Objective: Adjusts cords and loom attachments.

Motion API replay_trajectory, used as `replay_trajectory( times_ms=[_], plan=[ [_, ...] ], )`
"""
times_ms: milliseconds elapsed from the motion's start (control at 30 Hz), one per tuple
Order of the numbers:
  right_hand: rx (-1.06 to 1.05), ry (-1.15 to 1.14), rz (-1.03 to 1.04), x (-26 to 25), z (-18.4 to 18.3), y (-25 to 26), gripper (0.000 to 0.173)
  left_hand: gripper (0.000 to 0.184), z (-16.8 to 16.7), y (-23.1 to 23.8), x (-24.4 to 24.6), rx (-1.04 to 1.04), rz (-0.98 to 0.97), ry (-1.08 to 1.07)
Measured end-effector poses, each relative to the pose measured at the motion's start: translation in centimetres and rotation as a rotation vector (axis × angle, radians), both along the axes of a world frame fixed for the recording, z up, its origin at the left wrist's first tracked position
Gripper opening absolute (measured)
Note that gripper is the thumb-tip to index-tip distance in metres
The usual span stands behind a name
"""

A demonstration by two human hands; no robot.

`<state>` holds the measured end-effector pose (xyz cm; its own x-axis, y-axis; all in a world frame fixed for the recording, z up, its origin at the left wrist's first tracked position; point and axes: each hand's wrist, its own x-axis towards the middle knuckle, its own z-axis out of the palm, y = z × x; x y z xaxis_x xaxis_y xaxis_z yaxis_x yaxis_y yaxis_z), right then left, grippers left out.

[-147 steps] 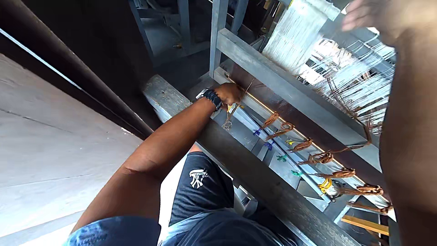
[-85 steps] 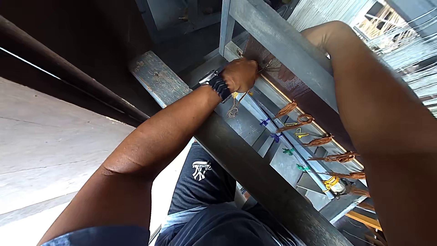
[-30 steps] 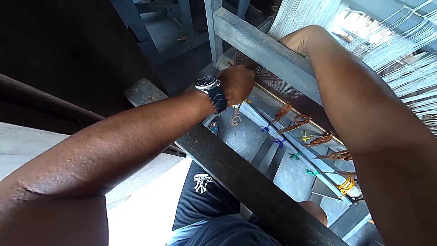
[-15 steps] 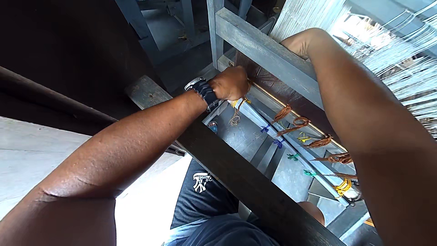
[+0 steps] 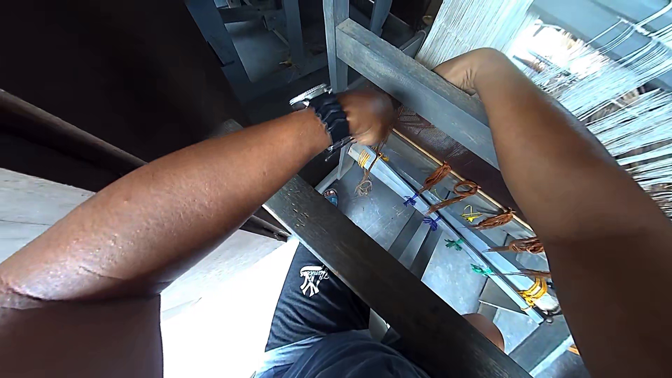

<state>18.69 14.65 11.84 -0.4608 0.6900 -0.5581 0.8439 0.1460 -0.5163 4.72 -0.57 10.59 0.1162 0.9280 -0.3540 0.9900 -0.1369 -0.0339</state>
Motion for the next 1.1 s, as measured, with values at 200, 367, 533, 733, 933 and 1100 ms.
replay_trajectory(
  times_ms=[200, 367, 533, 733, 933, 1100],
  plan=[
    [0.045, -0.054, -0.031, -0.1, -0.7, 1.6, 0.026, 0.015, -5.2, -2.7, -0.3, -0.038, 0.089, -0.048],
    [0.054, -0.058, -0.077, -0.2, -0.4, 0.9, 0.027, 0.011, -9.3, -4.5, 0.0, -0.185, -0.053, 0.046],
    [0.067, -0.091, -0.092, -0.1, -0.5, 0.8, 0.025, 0.021, -11.9, -3.1, -0.6, -0.243, -0.179, 0.126],
    [0.054, -0.075, -0.056, 0.2, -0.5, 1.0, 0.026, 0.019, -10.8, -1.7, -0.9, -0.165, -0.341, 0.199],
    [0.176, -0.128, 0.058, 0.0, -1.2, 2.6, 0.018, 0.026, -10.4, -0.7, -0.9, 0.034, -0.332, 0.014],
    [0.298, -0.116, 0.227, -0.1, -0.6, 3.2, 0.017, 0.023, -12.8, -0.6, 1.9, 0.023, -0.334, -0.133]
  ],
)
